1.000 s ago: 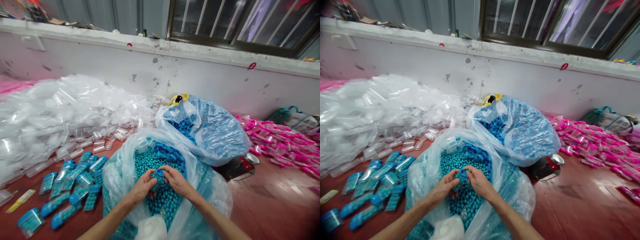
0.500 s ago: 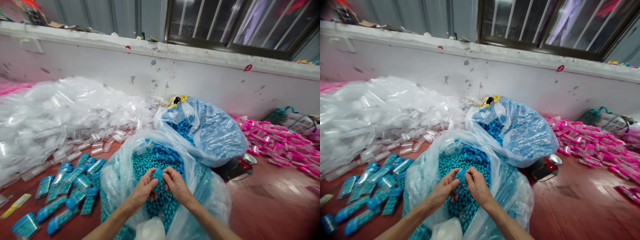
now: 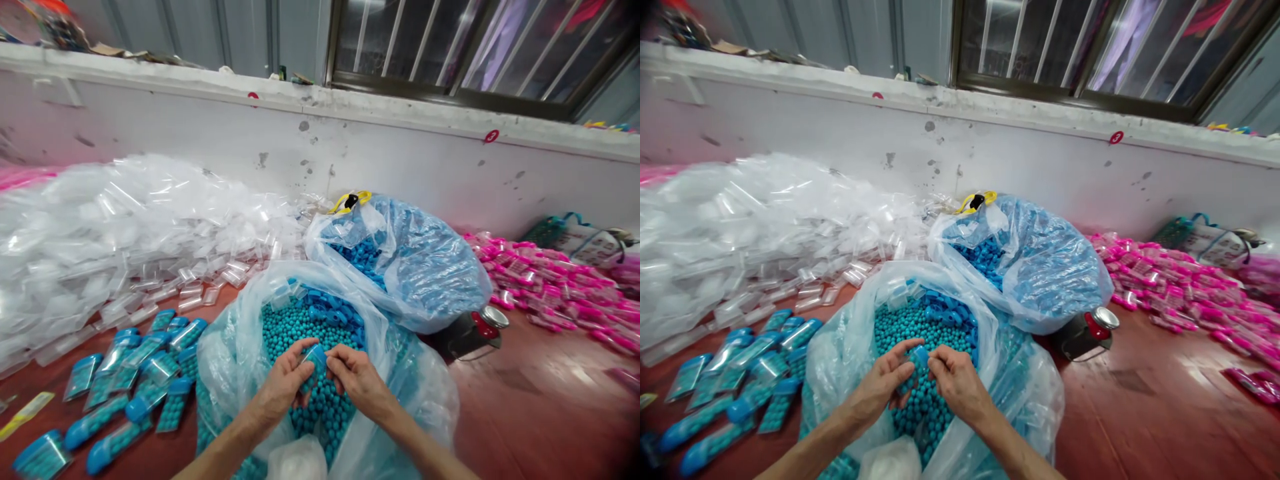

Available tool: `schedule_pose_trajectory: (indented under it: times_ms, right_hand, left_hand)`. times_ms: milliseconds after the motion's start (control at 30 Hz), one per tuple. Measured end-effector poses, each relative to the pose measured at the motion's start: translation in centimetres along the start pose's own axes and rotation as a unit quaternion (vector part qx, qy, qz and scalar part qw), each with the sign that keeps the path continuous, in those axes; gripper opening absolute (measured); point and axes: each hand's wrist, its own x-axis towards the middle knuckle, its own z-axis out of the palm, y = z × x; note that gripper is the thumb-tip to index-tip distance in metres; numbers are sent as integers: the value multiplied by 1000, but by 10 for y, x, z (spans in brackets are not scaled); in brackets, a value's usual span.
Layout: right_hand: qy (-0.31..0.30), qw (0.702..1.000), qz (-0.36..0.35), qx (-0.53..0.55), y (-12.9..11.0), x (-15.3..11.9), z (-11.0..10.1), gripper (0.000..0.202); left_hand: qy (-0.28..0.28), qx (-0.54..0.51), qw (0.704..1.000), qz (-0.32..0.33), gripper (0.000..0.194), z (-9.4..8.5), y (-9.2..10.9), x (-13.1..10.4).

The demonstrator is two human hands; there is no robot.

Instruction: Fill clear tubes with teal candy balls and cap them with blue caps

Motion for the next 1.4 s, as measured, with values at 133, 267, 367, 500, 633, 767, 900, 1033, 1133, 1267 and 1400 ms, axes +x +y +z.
schedule_pose_trajectory:
  times_ms: [133,267,367,500,633,767,900,1033,1133,1267,1400]
  right_hand:
    - [7,998,20,62,6,-1,1,21]
    - [10,997,19,76,15,4,3,21]
    - [30,998,27,55,21,5,9,23]
    - [87,995,-20,-34,18,-1,15,24]
    - [30,997,-47,-47,6,-5,-1,18]
    - [-93,991,49,79,5,5,-22,24]
    - [-23,979,84,184,7,16,-19,49]
    - [29,995,49,81,2,11,-7,42]
    - [-16,998,15,-54,-5,2,-3,49]
    - [-83,987,24,-134,-10,-7,5,92]
    - [-52,981,3,-188,-9,-8,17,103]
  left_hand:
    - [-15,3,1000,-3,60,0,2,1]
    - [19,19,1000,13,48,6,-1,5]
    - [51,7,999,-5,45,13,-6,7]
    - [92,-16,995,-21,46,19,-7,6]
    - [41,-23,998,-35,46,8,-1,3]
    - [-43,-9,998,-38,45,-6,5,0]
    - [-45,18,998,-47,43,-5,9,-3]
    - [-8,63,997,-46,39,3,10,-4]
    - [6,84,996,-23,43,8,7,-3]
    - [40,73,996,16,44,11,4,-3]
    - [40,40,997,53,47,12,4,-3]
